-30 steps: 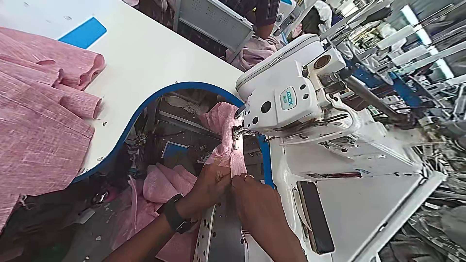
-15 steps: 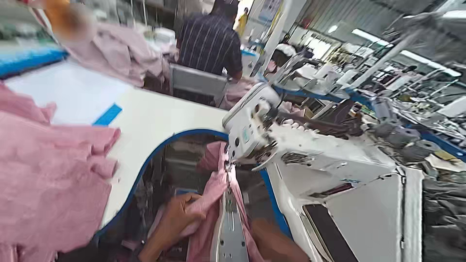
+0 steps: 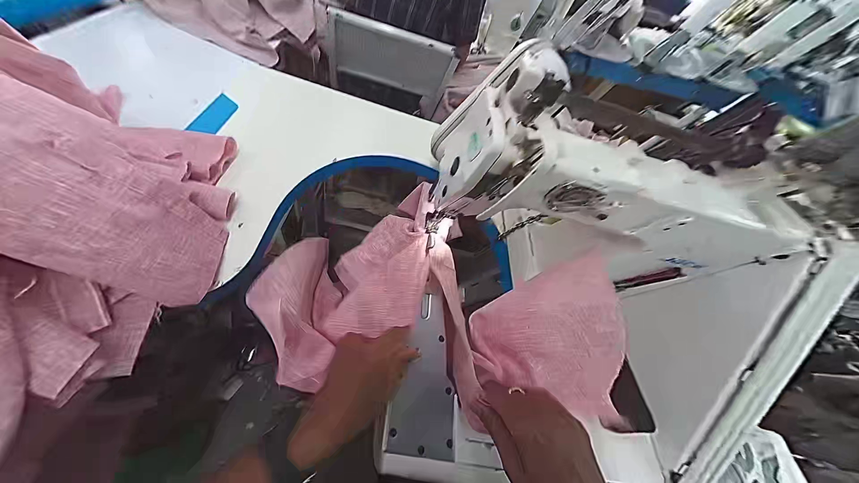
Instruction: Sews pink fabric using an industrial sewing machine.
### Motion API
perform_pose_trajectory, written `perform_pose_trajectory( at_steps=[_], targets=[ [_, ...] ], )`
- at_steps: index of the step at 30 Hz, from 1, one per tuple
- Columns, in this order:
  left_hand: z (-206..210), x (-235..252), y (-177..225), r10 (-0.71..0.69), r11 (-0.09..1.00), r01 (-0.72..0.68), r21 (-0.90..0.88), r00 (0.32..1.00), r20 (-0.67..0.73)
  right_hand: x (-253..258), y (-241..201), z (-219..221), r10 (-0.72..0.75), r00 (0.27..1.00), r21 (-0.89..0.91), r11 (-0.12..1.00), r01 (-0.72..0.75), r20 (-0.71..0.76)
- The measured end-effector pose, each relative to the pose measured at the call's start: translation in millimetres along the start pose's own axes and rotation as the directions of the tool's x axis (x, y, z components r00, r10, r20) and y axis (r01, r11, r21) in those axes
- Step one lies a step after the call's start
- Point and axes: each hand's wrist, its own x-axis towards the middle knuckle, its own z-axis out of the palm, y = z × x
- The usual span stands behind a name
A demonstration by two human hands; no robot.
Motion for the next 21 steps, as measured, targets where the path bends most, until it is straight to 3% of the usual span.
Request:
perform_pose_trajectory(
  at_steps=[2,5,8,11,14,16,21],
  targets=[
    [31,-8,1,0.007,0.972,-0.026,-0.232,0.997,-0.081,12,-32,1,-0.206,0.977,-0.001,0.979,0.206,-0.055],
    [41,-9,-7,0.054,0.968,-0.077,-0.239,0.993,-0.103,34,-52,12,-0.360,0.933,-0.099,0.928,0.359,0.009],
    [45,13,-22,0.094,0.929,-0.122,-0.349,0.991,-0.096,51,-44,8,-0.301,0.947,-0.102,0.945,0.312,0.113],
    [60,23,-30,0.053,0.882,-0.132,-0.452,0.981,-0.184,61,-42,-1,-0.178,0.967,-0.124,0.971,0.203,0.183],
    [62,38,-31,0.040,0.925,-0.125,-0.358,0.971,-0.236,68,-40,-7,-0.087,0.979,-0.177,0.977,0.121,0.187],
    [53,42,-27,0.020,0.952,-0.074,-0.297,0.983,-0.182,71,-39,-8,-0.064,0.980,-0.207,0.973,0.103,0.188],
    [50,36,-37,-0.030,0.899,0.030,-0.436,1.000,0.006,76,-40,-6,-0.128,0.964,-0.121,0.980,0.160,0.235]
  ],
)
